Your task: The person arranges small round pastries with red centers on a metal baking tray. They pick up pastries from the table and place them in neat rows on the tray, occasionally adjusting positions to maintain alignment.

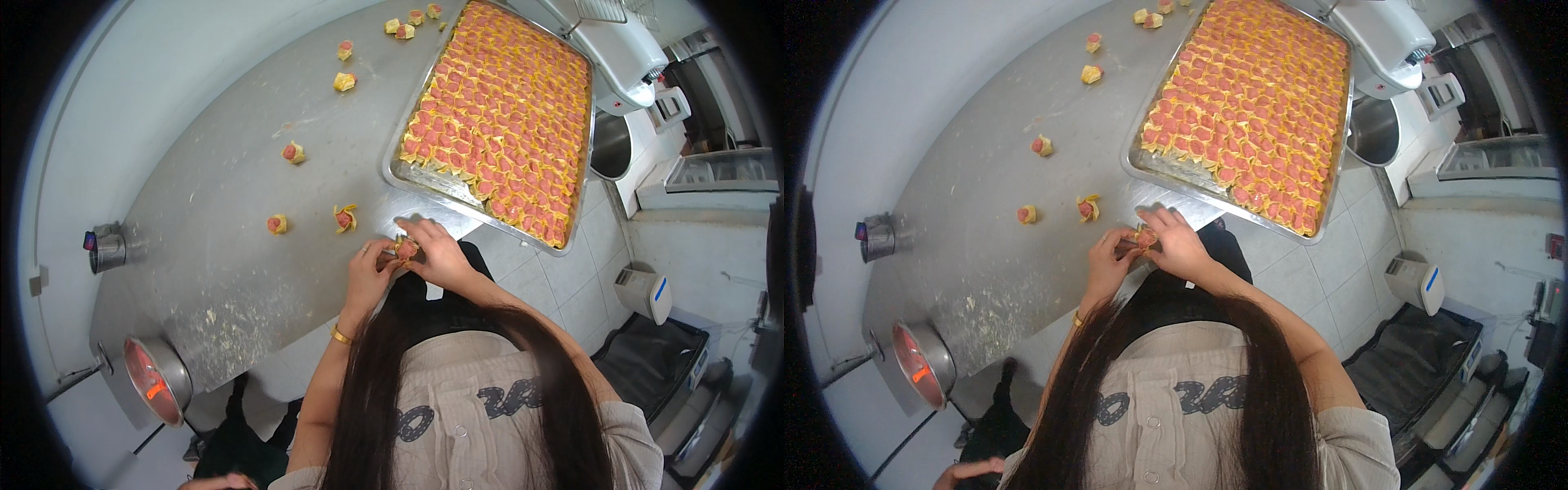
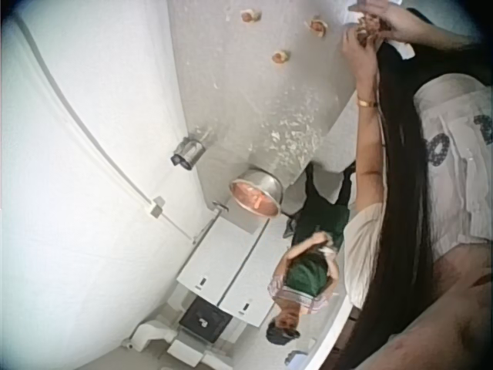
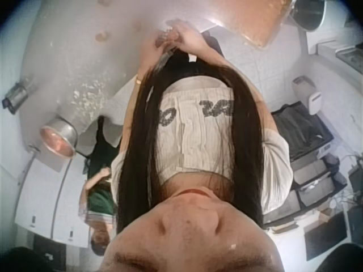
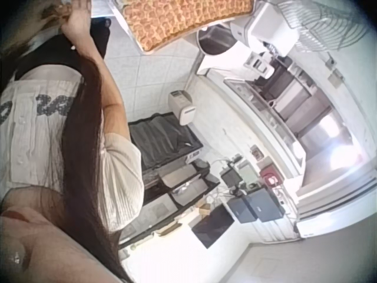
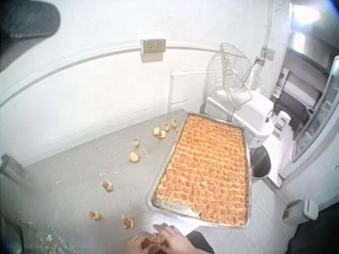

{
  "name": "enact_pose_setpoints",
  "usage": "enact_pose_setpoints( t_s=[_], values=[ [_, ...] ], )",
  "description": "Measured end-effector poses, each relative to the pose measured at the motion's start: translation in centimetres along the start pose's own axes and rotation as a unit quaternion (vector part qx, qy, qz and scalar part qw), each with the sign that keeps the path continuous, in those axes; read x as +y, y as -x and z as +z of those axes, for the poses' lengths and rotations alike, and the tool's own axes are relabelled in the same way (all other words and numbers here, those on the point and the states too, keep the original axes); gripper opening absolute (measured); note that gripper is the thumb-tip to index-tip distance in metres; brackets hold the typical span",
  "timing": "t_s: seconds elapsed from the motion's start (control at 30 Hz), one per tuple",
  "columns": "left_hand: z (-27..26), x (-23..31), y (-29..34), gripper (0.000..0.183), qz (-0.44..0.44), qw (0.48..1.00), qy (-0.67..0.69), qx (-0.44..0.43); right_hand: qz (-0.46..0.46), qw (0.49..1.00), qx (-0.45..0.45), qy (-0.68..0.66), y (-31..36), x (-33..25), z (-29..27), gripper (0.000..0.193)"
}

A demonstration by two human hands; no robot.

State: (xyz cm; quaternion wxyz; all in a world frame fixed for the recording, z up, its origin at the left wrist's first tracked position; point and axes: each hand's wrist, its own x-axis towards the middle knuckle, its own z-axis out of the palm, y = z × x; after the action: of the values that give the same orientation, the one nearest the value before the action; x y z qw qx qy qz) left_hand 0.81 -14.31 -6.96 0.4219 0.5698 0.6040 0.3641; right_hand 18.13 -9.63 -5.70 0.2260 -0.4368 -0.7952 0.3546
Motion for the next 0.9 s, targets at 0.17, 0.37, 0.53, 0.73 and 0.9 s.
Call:
enact_pose_setpoints(
  t_s=[0.17,0.37,0.53,0.73,0.9],
  values=[
    [-0.5,0.2,-0.3,0.027,0.021,0.999,-0.033,-0.001,-0.008,0.997,-0.065,0.035,-0.9,-0.8,0.0,0.042],
    [-1.8,3.7,-1.6,0.026,-0.032,0.997,0.074,0.001,0.008,0.993,0.035,-0.112,-0.7,0.3,-7.4,0.025],
    [-1.4,6.9,-5.5,0.025,0.105,0.994,-0.007,-0.034,0.009,1.0,0.009,0.023,-2.2,2.9,-13.4,0.028],
    [1.3,8.1,-10.1,0.03,0.19,0.966,-0.144,-0.102,-0.088,0.987,-0.087,0.101,-3.8,4.2,-13.5,0.025],
    [2.8,7.9,-12.1,0.026,0.139,0.962,-0.15,-0.179,-0.109,0.976,-0.154,0.111,-4.5,4.9,-13.8,0.021]
  ],
)
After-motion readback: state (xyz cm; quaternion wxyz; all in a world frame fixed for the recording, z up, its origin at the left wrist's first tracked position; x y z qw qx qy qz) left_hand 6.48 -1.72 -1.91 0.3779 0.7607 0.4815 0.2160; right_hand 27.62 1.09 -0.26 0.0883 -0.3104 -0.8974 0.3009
